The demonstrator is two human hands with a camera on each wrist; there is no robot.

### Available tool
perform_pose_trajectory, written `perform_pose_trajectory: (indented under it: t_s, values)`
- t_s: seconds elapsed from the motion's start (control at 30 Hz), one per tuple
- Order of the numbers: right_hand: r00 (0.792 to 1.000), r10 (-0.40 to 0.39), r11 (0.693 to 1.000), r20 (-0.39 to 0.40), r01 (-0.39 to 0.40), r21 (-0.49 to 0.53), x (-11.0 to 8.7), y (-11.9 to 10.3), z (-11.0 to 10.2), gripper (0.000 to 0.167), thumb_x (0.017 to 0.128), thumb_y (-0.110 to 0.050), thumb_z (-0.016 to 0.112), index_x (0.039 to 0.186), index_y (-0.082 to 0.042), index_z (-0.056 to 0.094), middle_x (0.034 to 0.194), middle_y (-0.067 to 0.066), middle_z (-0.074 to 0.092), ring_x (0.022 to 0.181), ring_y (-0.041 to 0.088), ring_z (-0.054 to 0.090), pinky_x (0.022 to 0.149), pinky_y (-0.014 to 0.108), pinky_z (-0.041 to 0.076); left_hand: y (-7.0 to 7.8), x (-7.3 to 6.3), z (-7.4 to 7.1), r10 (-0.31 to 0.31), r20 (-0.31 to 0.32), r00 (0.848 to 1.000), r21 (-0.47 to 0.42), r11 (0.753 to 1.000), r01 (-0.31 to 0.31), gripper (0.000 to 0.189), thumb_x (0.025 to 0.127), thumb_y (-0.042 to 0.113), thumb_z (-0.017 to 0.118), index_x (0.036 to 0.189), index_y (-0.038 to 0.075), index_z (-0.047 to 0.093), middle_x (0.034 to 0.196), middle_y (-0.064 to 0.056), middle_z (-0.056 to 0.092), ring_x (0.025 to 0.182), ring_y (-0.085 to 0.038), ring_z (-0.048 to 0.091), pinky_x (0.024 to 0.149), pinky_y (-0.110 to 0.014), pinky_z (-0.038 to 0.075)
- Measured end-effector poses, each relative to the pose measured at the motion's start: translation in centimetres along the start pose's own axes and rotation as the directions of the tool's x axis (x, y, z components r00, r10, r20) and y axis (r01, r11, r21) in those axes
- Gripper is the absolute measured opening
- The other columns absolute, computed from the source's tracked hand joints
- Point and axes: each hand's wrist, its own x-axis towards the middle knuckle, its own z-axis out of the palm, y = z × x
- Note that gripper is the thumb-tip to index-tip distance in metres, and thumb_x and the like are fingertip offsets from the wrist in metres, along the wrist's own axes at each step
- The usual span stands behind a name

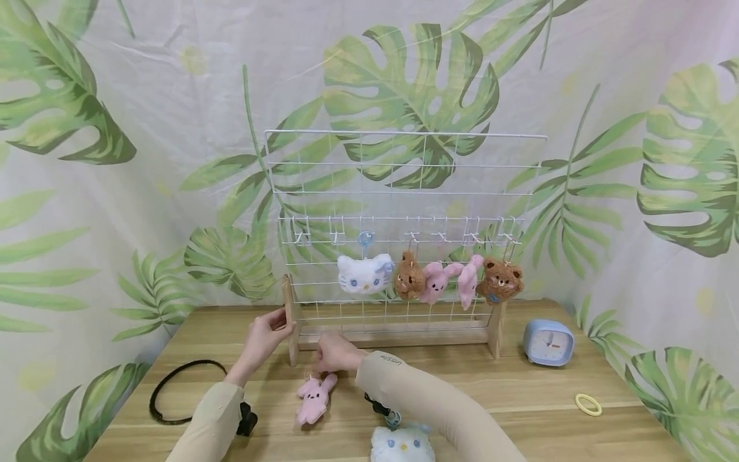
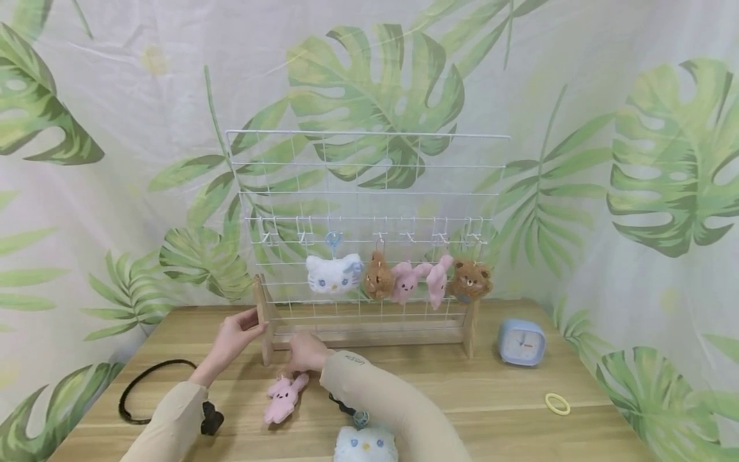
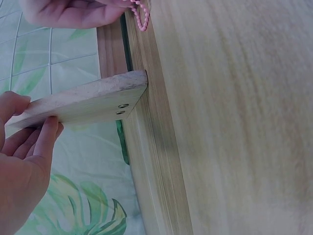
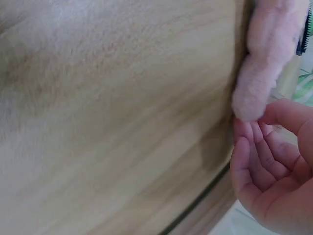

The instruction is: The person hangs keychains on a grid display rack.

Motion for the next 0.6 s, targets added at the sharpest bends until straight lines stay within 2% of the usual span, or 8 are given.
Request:
perform_pose_trajectory:
  t_s: [0.1, 0.2, 0.27, 0.43, 0.6]
  values:
    - [1.0, -0.027, 0.998, 0.007, 0.026, 0.064, -0.5, -0.1, -0.9, 0.027, 0.084, -0.01, 0.076, 0.058, -0.009, 0.067, 0.047, -0.011, 0.046, 0.041, 0.0, 0.037, 0.041, 0.012, 0.031, -0.1, 0.0, 0.0, 0.009, -0.002, 1.0, -0.011, 1.0, -0.009, 0.048, 0.094, 0.009, 0.065, 0.136, -0.012, 0.053, 0.126, -0.03, 0.063, 0.119, -0.041, 0.064, 0.089, -0.027, 0.059]
    - [0.997, -0.074, 0.992, -0.033, 0.077, 0.098, -1.0, 0.0, -1.9, 0.016, 0.083, -0.01, 0.076, 0.068, -0.009, 0.069, 0.056, -0.009, 0.057, 0.049, -0.001, 0.043, 0.047, 0.01, 0.038, -0.1, 0.0, 0.1, 0.02, -0.008, 1.0, -0.024, 1.0, -0.02, 0.048, 0.094, 0.008, 0.065, 0.135, -0.013, 0.053, 0.125, -0.031, 0.063, 0.118, -0.042, 0.064, 0.088, -0.024, 0.058]
    - [0.99, -0.115, 0.99, -0.079, 0.121, 0.079, -1.1, 0.1, -2.6, 0.013, 0.081, -0.01, 0.077, 0.071, -0.01, 0.069, 0.061, -0.007, 0.062, 0.053, -0.003, 0.044, 0.051, 0.008, 0.039, 0.0, 0.1, 0.1, 0.022, -0.015, 1.0, -0.031, 0.999, -0.022, 0.047, 0.094, 0.008, 0.065, 0.135, -0.013, 0.054, 0.125, -0.031, 0.063, 0.118, -0.042, 0.063, 0.088, -0.023, 0.058]
    - [0.98, -0.147, 0.979, -0.134, 0.163, 0.121, -2.0, 0.5, -4.2, 0.011, 0.077, -0.006, 0.077, 0.073, -0.012, 0.068, 0.068, -0.004, 0.068, 0.058, -0.006, 0.047, 0.056, 0.006, 0.041, 0.0, 0.3, 0.0, 0.011, -0.015, 1.0, -0.016, 1.0, -0.011, 0.047, 0.094, 0.008, 0.065, 0.136, -0.011, 0.053, 0.126, -0.03, 0.064, 0.119, -0.04, 0.064, 0.089, -0.025, 0.058]
    - [0.967, -0.172, 0.959, -0.186, 0.208, 0.192, -3.7, 0.1, -6.5, 0.01, 0.077, 0.0, 0.074, 0.076, -0.009, 0.069, 0.075, 0.004, 0.074, 0.063, -0.004, 0.059, 0.06, 0.006, 0.047, -0.2, 0.2, 0.2, 0.009, -0.01, 1.0, -0.01, 1.0, -0.009, 0.047, 0.094, 0.007, 0.064, 0.135, -0.013, 0.053, 0.126, -0.031, 0.063, 0.119, -0.041, 0.063, 0.088, -0.025, 0.059]
